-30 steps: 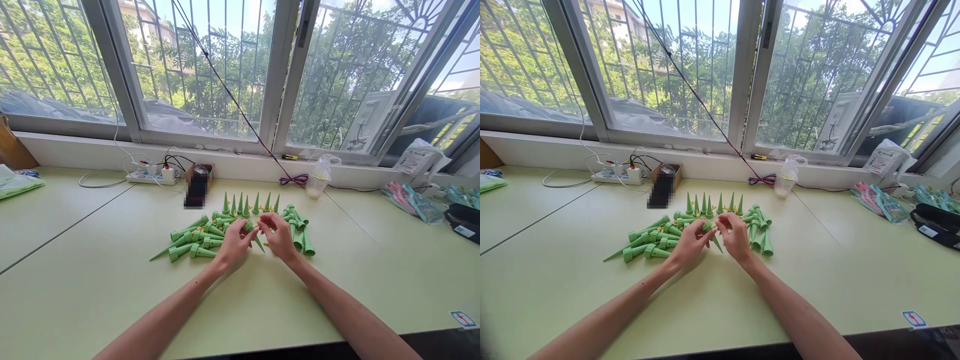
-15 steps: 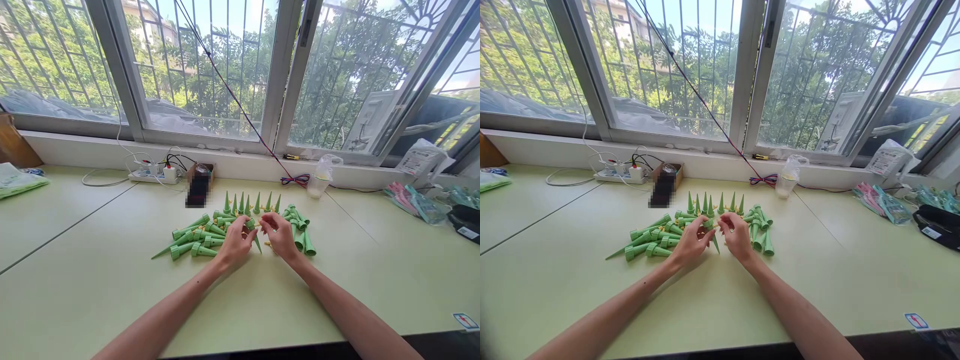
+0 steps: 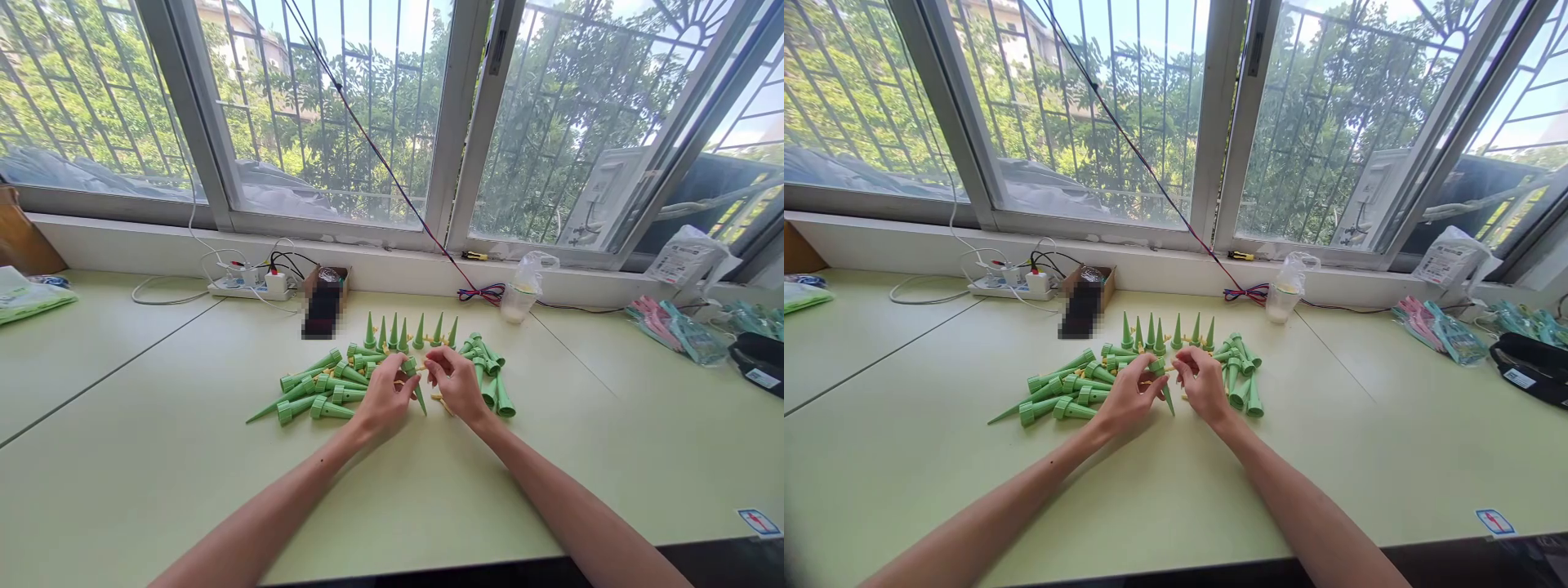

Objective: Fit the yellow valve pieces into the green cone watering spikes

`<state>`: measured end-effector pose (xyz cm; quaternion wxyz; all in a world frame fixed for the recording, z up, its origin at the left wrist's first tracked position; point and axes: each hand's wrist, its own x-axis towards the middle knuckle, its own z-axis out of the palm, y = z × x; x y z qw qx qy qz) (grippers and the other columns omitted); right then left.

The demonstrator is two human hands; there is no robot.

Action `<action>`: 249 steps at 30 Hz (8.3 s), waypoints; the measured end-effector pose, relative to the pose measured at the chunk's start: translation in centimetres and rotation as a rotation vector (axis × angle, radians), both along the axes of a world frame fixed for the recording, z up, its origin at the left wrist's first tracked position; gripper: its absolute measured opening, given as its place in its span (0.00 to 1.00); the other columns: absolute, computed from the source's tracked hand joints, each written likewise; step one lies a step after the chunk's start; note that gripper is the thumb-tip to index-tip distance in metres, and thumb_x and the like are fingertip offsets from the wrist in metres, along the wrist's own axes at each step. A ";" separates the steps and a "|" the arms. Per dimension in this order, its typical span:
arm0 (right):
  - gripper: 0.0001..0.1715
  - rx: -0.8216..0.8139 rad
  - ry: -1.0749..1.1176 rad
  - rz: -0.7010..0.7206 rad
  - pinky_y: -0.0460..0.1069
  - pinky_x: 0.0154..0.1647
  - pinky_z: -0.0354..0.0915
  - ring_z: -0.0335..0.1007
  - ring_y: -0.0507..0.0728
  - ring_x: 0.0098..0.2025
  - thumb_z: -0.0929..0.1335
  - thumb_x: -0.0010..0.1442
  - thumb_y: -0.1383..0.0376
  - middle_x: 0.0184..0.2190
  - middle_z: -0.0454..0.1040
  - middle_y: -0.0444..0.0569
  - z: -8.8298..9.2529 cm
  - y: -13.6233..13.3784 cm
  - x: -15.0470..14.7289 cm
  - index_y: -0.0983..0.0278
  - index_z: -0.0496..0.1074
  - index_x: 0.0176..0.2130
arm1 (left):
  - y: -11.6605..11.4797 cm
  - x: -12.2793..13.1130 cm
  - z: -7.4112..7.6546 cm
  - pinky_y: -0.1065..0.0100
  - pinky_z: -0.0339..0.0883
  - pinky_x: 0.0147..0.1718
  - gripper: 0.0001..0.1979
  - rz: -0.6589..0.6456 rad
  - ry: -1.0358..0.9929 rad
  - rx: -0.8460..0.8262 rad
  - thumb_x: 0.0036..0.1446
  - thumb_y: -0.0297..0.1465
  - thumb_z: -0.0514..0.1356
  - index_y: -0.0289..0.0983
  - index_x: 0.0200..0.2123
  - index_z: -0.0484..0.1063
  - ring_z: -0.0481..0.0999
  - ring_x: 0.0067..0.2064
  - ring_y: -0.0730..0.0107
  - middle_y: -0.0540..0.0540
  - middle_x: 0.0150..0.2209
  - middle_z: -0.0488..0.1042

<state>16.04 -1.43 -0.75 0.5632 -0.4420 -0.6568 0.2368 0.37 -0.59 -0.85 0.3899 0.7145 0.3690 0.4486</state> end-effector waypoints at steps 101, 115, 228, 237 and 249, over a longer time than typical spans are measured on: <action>0.18 -0.062 -0.225 0.001 0.44 0.23 0.58 0.61 0.50 0.15 0.60 0.67 0.61 0.12 0.65 0.39 -0.3 -0.2 0.4 0.61 0.62 0.25 | 0.1 -0.2 -0.1 0.72 0.65 0.24 0.14 -0.068 -0.052 -0.071 0.54 0.37 0.62 0.38 0.40 0.64 0.71 0.21 0.73 0.55 0.22 0.70; 0.16 -0.022 -0.173 0.000 0.44 0.25 0.62 0.65 0.51 0.21 0.59 0.67 0.57 0.21 0.69 0.43 0.4 -0.7 -0.2 0.63 0.68 0.34 | 0.7 -0.2 0.2 0.72 0.65 0.20 0.18 -0.056 -0.164 -0.152 0.51 0.41 0.64 0.38 0.37 0.61 0.72 0.20 0.73 0.53 0.26 0.70; 0.13 0.021 -0.107 0.091 0.47 0.27 0.68 0.68 0.52 0.23 0.65 0.63 0.62 0.24 0.72 0.45 -0.5 0.2 0.7 0.65 0.74 0.44 | -0.1 -0.1 1.5 0.69 0.72 0.25 0.19 -0.143 -0.302 -0.314 0.49 0.40 0.67 0.36 0.36 0.63 0.75 0.25 0.73 0.51 0.29 0.72; 0.12 -0.025 -0.109 0.090 0.45 0.22 0.64 0.64 0.50 0.19 0.65 0.63 0.61 0.20 0.69 0.42 -0.4 0.0 0.7 0.65 0.74 0.39 | 0.4 -0.4 0.9 0.68 0.73 0.26 0.16 -0.203 -0.264 -0.237 0.51 0.39 0.65 0.36 0.36 0.64 0.76 0.25 0.72 0.50 0.30 0.73; 0.19 -0.008 -0.267 0.072 0.45 0.24 0.59 0.61 0.50 0.18 0.61 0.67 0.59 0.17 0.66 0.41 0.1 -0.3 0.8 0.63 0.66 0.26 | 0.3 -0.5 0.7 0.70 0.72 0.25 0.15 -0.170 -0.169 -0.148 0.54 0.39 0.63 0.37 0.38 0.64 0.75 0.24 0.72 0.50 0.27 0.73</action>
